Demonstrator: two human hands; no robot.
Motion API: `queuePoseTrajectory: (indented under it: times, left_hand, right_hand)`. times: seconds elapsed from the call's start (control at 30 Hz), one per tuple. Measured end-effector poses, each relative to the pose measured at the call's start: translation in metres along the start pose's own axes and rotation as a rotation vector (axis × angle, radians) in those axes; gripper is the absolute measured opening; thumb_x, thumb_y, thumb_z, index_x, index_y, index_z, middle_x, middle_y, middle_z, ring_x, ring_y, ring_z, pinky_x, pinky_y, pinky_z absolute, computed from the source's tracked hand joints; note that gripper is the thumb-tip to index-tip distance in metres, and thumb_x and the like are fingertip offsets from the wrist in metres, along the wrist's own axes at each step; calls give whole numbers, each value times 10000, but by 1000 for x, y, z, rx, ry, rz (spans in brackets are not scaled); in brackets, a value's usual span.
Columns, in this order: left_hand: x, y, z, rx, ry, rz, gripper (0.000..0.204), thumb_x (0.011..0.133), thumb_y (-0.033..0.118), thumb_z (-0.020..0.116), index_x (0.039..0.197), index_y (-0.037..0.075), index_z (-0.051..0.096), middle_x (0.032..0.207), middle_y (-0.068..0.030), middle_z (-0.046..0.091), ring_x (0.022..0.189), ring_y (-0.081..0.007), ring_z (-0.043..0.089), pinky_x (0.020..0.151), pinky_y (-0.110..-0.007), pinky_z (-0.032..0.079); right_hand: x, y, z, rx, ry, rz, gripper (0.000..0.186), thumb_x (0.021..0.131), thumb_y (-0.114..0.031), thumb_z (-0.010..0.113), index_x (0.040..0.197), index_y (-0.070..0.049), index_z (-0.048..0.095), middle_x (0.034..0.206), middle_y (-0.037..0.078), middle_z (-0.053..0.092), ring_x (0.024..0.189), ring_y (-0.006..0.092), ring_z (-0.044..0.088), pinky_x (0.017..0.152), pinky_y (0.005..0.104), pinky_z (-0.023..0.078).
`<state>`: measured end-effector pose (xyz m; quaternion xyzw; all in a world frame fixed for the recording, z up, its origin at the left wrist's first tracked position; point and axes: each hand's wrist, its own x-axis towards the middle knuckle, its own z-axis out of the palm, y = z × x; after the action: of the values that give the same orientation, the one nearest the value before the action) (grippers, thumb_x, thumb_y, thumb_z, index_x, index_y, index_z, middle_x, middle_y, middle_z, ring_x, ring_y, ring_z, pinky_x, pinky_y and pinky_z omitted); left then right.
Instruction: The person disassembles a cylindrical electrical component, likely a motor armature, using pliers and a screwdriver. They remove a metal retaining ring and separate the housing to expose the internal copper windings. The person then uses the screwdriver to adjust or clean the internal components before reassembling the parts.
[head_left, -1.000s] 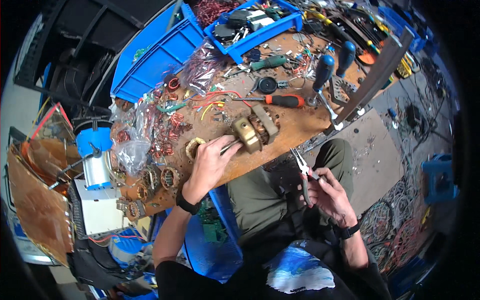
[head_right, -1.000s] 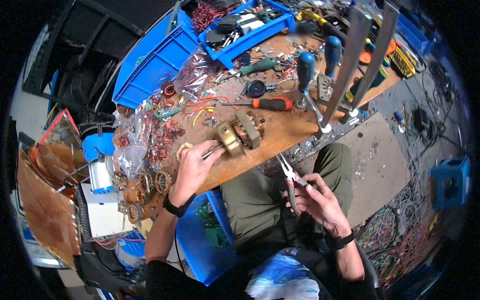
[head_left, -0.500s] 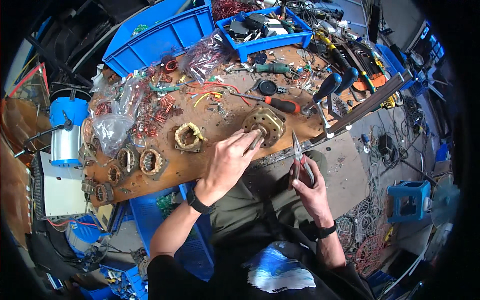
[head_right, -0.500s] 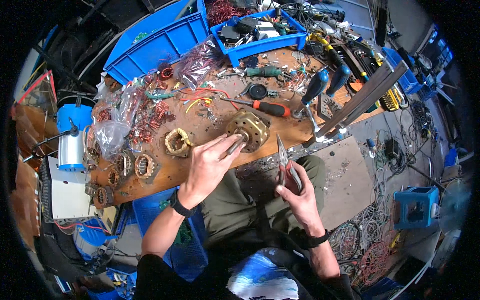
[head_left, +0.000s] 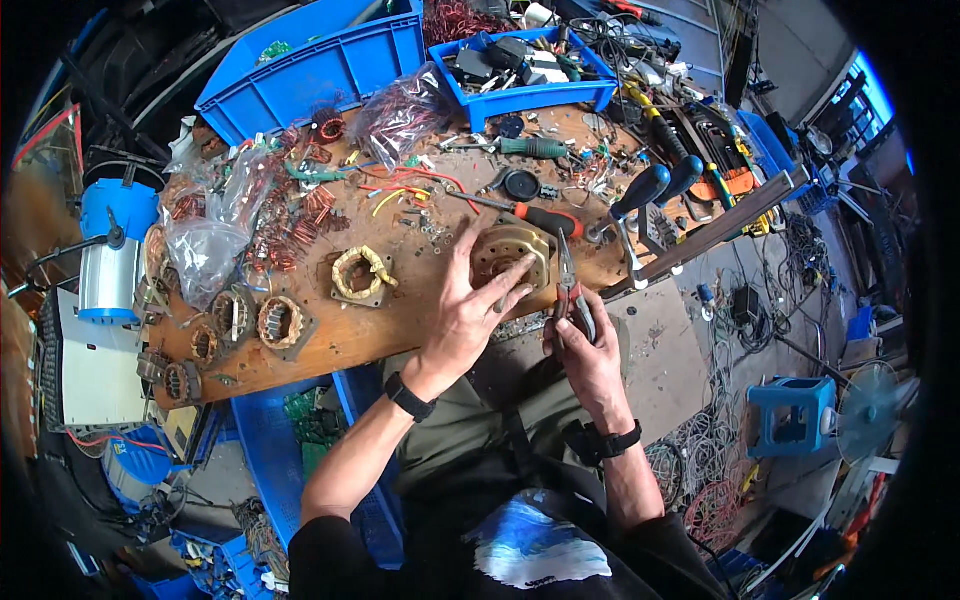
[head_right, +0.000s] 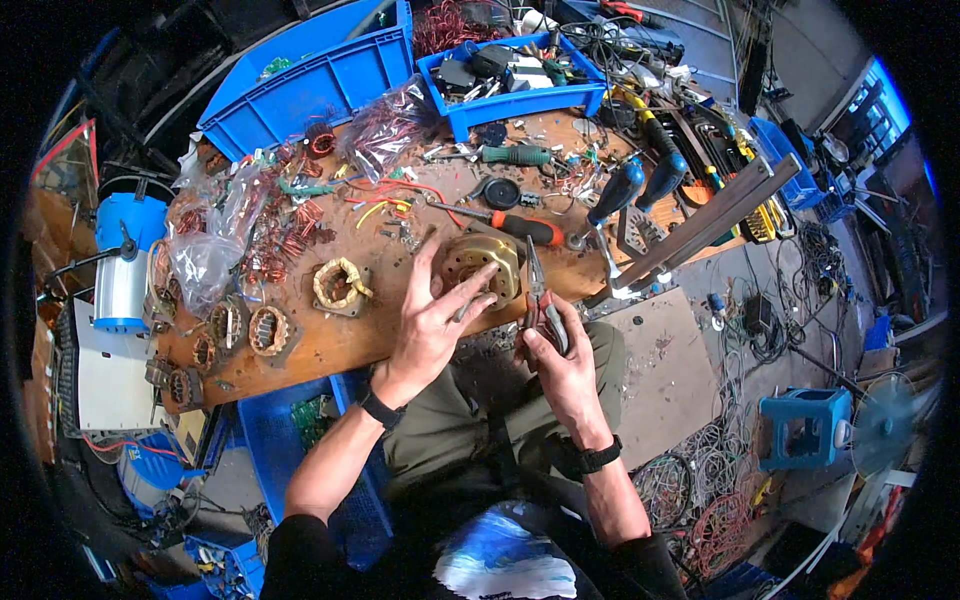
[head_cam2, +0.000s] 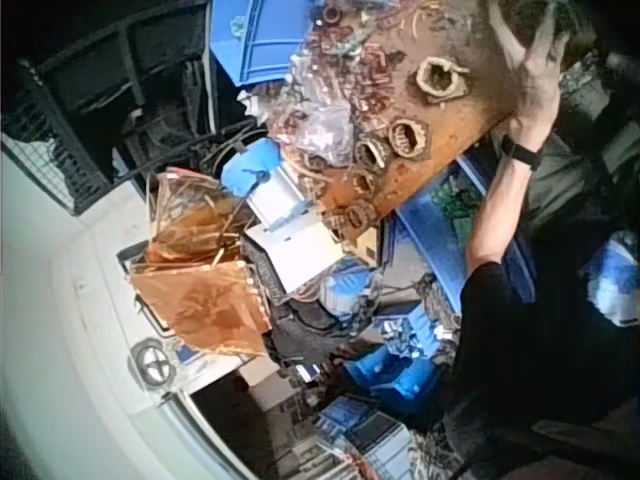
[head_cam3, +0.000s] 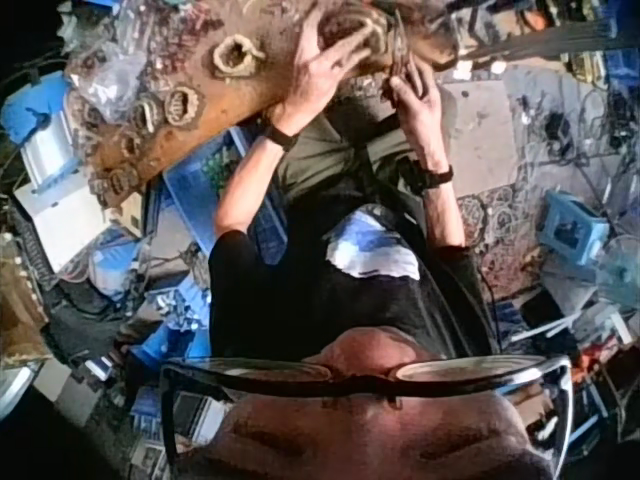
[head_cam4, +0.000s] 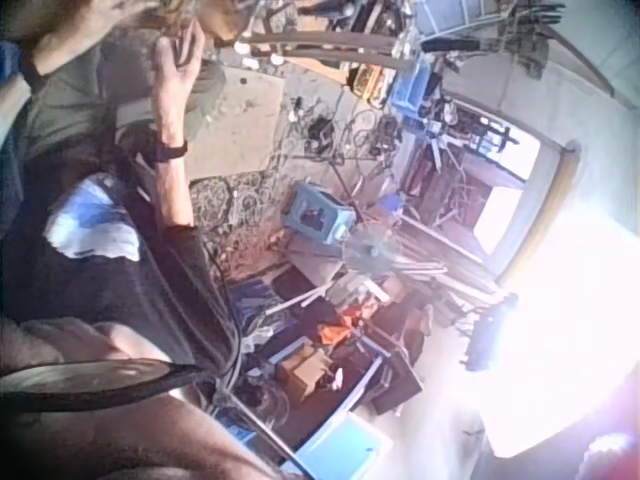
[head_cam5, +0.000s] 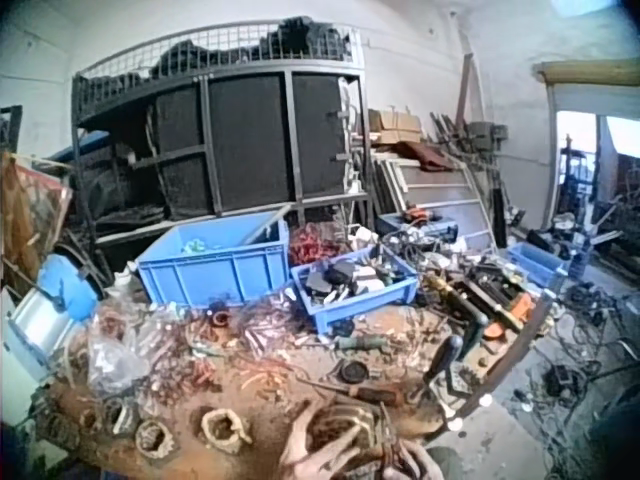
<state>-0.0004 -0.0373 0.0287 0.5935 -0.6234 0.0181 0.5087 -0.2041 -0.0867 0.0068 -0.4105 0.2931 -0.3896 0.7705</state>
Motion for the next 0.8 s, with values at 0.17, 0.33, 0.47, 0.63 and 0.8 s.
queuePoseTrajectory:
  times: [0.17,0.33,0.47,0.63,0.8]
  left_hand:
    - [2,1,2,-138,-70,-88,694,916,110,826,1562,181,583,1682,-247,376,1508,-426,459,1186,-476,483]
    - [0,-7,-1,-44,-140,-117,1100,764,193,960,1666,70,341,1651,-258,410,1526,-439,420,1250,-519,400]
    - [-2,-6,7,-27,-93,-155,1013,757,160,954,1606,52,412,1626,-251,434,1515,-434,436,1247,-511,408]
    - [-3,-12,11,21,-71,-119,961,737,158,960,1549,33,463,1611,-252,456,1468,-427,502,1201,-494,469]
    - [-10,-9,-2,25,-73,-185,977,704,181,980,1535,14,494,1527,-254,564,1370,-413,606,1139,-470,530]
  right_hand:
    - [3,2,2,-6,32,-29,571,1030,-24,699,1541,-53,447,1260,47,633,1024,132,653,809,291,581]
    - [14,7,3,-29,49,-60,561,1034,-30,702,1532,-63,446,1256,38,631,986,130,667,791,284,578]
    - [17,7,3,-78,52,-30,552,1039,-46,701,1530,-67,451,1240,31,644,952,121,671,774,275,571]
    - [19,9,-3,-102,74,-60,521,1034,-52,703,1507,-61,486,1204,25,660,934,106,661,759,274,564]
    - [14,-7,0,-179,150,-7,426,1085,-115,604,1497,-42,525,1190,31,649,877,90,624,727,261,530]
